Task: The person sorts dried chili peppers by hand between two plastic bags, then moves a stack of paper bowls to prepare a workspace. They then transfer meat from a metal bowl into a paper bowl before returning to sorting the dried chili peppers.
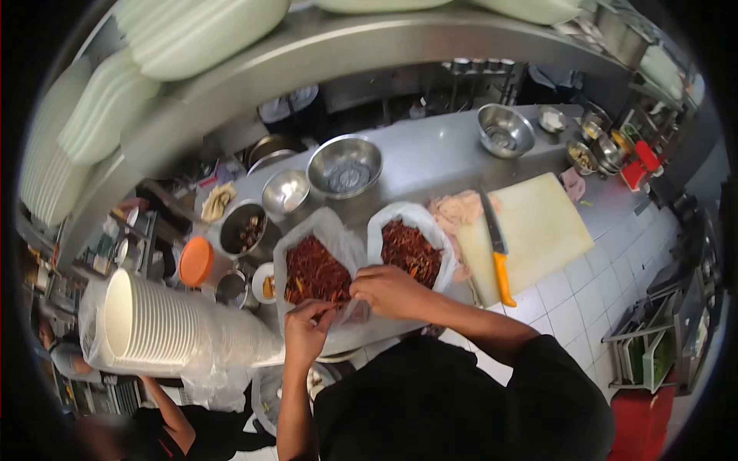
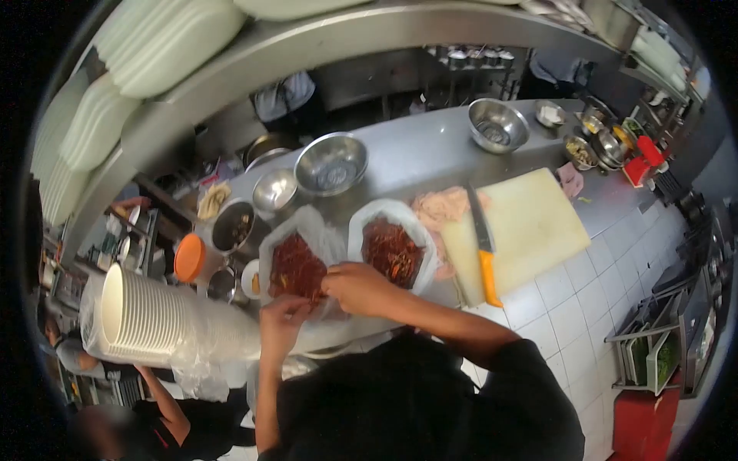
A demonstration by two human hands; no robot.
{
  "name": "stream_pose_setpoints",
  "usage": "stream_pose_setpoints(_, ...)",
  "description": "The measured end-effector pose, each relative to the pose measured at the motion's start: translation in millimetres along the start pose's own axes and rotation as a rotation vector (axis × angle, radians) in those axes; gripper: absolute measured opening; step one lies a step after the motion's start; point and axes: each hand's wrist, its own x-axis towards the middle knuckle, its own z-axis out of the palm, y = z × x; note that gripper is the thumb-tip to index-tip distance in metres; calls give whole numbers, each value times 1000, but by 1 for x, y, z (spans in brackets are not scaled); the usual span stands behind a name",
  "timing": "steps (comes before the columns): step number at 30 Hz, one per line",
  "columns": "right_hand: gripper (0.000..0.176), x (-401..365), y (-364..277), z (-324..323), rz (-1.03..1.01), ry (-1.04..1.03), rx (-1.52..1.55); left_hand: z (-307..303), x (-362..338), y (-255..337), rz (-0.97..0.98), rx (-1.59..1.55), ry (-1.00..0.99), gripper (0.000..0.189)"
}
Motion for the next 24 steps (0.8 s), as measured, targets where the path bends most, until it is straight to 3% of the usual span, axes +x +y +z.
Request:
stream_pose_setpoints(2, 9, -1, 3, 2, 64, 112, 50, 6, 17, -9, 154, 179, 81, 14)
stream_pose_setpoints(3, 11, 0, 4, 5, 75, 182, 85, 11, 21, -20, 111, 186, 66, 16)
stream_pose_setpoints(6, 10, 2, -6, 3, 116, 294, 127, 15, 26, -28, 220, 291, 110, 20)
stream_pose_setpoints(7, 10, 3, -12, 2, 142, 306, 141, 11, 22, -25, 139, 229, 107, 22)
stream_pose_setpoints(9, 11, 4, -23, 2, 194, 320, 180, -7, 12, -11, 212, 214, 249, 21)
stream_pose_setpoints(13, 10, 5, -34, 62, 73, 132, 243, -56, -17, 50, 213, 129, 578, 17)
stream_pose_setpoints(16, 9, 18, -62, 116, -21, -284, 344, -70, -28, 93, 274, 86, 665, 15)
stream_pose_setpoints(18, 13, 24, -69, 172, -136, -446, 470, -71, -32, 98, 321, 109, 676, 13)
stream_pose_setpoints(19, 15, 11, -100, 196, -151, -199, 764, -72, -36, 105, 324, 138, 644, 13)
stream_pose_setpoints(21, 19, 3, -119, 207, -160, -27, 886, -70, -39, 104, 330, 110, 645, 15)
stream_pose_setpoints(24, 22, 11, -83, 201, -199, -393, 513, -78, -56, 91, 281, 103, 690, 17)
